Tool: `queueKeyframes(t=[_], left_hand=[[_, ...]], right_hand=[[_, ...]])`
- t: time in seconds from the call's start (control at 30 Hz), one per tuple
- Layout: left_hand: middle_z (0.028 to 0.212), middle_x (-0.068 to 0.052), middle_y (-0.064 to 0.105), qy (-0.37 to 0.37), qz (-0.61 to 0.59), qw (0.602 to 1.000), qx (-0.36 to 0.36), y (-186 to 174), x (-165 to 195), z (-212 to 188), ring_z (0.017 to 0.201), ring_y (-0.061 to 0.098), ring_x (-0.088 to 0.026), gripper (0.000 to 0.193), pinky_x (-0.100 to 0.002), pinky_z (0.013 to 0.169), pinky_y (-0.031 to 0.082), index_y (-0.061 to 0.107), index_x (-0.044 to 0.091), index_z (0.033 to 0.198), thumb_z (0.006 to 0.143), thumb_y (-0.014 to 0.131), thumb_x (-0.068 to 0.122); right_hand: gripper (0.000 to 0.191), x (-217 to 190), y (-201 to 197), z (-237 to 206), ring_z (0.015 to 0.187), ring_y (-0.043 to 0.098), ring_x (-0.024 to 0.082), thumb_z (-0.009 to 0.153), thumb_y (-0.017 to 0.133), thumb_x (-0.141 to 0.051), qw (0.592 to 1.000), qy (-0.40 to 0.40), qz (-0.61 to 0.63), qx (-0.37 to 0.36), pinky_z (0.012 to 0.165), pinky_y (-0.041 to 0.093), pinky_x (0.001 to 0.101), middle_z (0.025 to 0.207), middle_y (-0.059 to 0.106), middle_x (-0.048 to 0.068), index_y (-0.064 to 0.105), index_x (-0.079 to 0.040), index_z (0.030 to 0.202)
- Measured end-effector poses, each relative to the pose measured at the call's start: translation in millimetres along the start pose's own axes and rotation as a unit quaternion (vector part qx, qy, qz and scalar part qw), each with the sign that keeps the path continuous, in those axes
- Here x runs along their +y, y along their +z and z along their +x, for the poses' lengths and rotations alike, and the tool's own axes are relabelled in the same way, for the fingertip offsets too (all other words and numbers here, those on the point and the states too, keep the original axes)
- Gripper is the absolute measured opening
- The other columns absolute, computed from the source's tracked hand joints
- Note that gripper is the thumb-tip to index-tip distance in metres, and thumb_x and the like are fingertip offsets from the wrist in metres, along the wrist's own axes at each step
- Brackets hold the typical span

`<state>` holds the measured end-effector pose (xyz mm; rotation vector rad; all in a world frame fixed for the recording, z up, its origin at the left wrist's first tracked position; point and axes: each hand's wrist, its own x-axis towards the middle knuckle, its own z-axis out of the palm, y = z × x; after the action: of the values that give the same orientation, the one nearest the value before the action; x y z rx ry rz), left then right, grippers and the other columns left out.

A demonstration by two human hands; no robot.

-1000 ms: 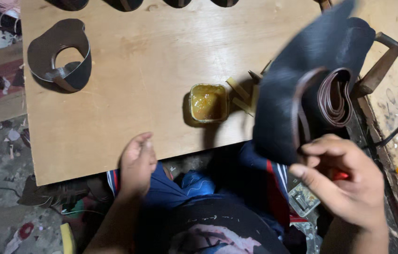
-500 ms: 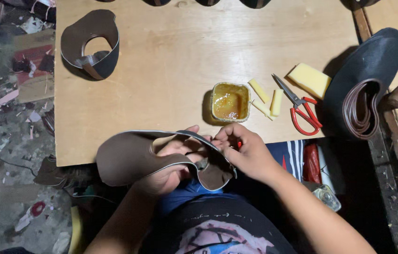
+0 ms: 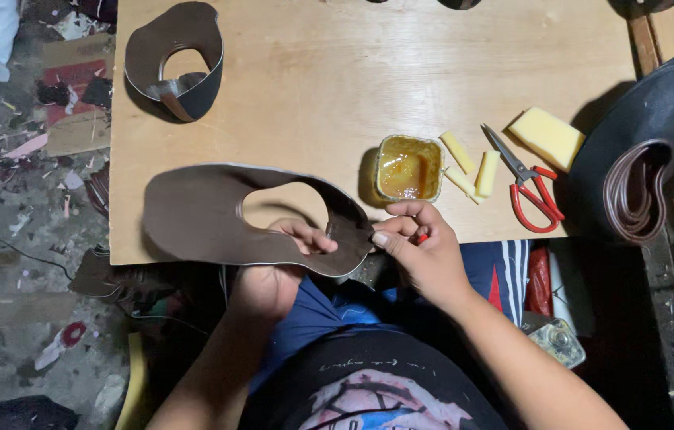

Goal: The person holds a brown leather shoe upper in one hand and uses a brush to apply yellow adhesive from a small container onto the inner edge of the upper, then folds and presses the glued edge. They repeat this on several uppers, set finished ones on the table, and briefly handle a black clog shoe.

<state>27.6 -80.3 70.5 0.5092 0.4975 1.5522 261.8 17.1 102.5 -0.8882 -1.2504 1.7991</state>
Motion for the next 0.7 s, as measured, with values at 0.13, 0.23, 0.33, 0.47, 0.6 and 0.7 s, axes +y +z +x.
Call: queueKeyframes(t=[0.13,0.23,0.33,0.47,0.6,0.7], left_hand=[[0.119,-0.026,0.070,0.036,-0.006,0.997,-0.065,0,9,6,0.117,0.069,-0.040,0.054,-0.045,0.105,0.051,0.066,-0.005,0.113,0.106,0.049,0.046],[0.110,-0.021,0.069,-0.057,0.152,0.987,0.016,20,24,9,0.104,0.065,-0.030,0.046,-0.039,0.094,0.050,0.067,-0.009,0.116,0.103,0.058,0.034],[0.102,-0.017,0.068,-0.152,0.301,0.937,0.094,52,40,8,0.090,0.061,-0.020,0.041,-0.034,0.082,0.049,0.067,-0.013,0.119,0.100,0.067,0.023],[0.108,-0.005,0.068,-0.193,0.295,0.930,0.099,90,47,14,0.100,0.063,-0.010,0.038,-0.026,0.090,0.049,0.060,0.001,0.126,0.091,0.066,0.013],[0.111,-0.002,0.066,-0.154,0.304,0.940,0.025,90,38,15,0.109,0.062,-0.009,0.040,-0.024,0.097,0.047,0.051,0.001,0.123,0.088,0.070,0.009],[0.106,-0.004,0.066,-0.136,0.332,0.931,0.062,58,23,6,0.100,0.061,-0.010,0.034,-0.027,0.086,0.048,0.058,-0.004,0.122,0.093,0.069,0.010]], right_hand=[[0.034,-6,-1,4,0.094,0.071,0.017,0.095,0.065,0.003,1.000,-0.013,-0.001,-0.018,0.087,0.057,0.0313,0.104,0.074,0.015,0.050,0.002,0.125],[0.033,-10,-1,7,0.098,0.070,0.016,0.095,0.065,0.002,0.999,-0.021,-0.013,-0.030,0.090,0.056,0.0303,0.107,0.074,0.014,0.049,0.002,0.124],[0.034,-11,1,8,0.095,0.071,0.016,0.095,0.065,0.001,0.999,-0.011,-0.017,-0.031,0.088,0.056,0.0300,0.103,0.075,0.013,0.049,0.001,0.125],[0.037,-7,10,10,0.087,0.072,0.016,0.092,0.067,0.000,0.998,0.044,-0.043,-0.033,0.083,0.057,0.0291,0.094,0.074,0.011,0.051,0.002,0.126],[0.038,2,22,11,0.086,0.068,0.012,0.090,0.068,0.001,0.993,0.078,-0.043,-0.079,0.079,0.054,0.0272,0.093,0.073,0.008,0.053,0.003,0.125],[0.030,6,19,14,0.087,0.069,0.011,0.092,0.067,0.001,0.995,0.031,-0.084,-0.054,0.081,0.054,0.0267,0.094,0.072,0.007,0.056,0.004,0.120]])
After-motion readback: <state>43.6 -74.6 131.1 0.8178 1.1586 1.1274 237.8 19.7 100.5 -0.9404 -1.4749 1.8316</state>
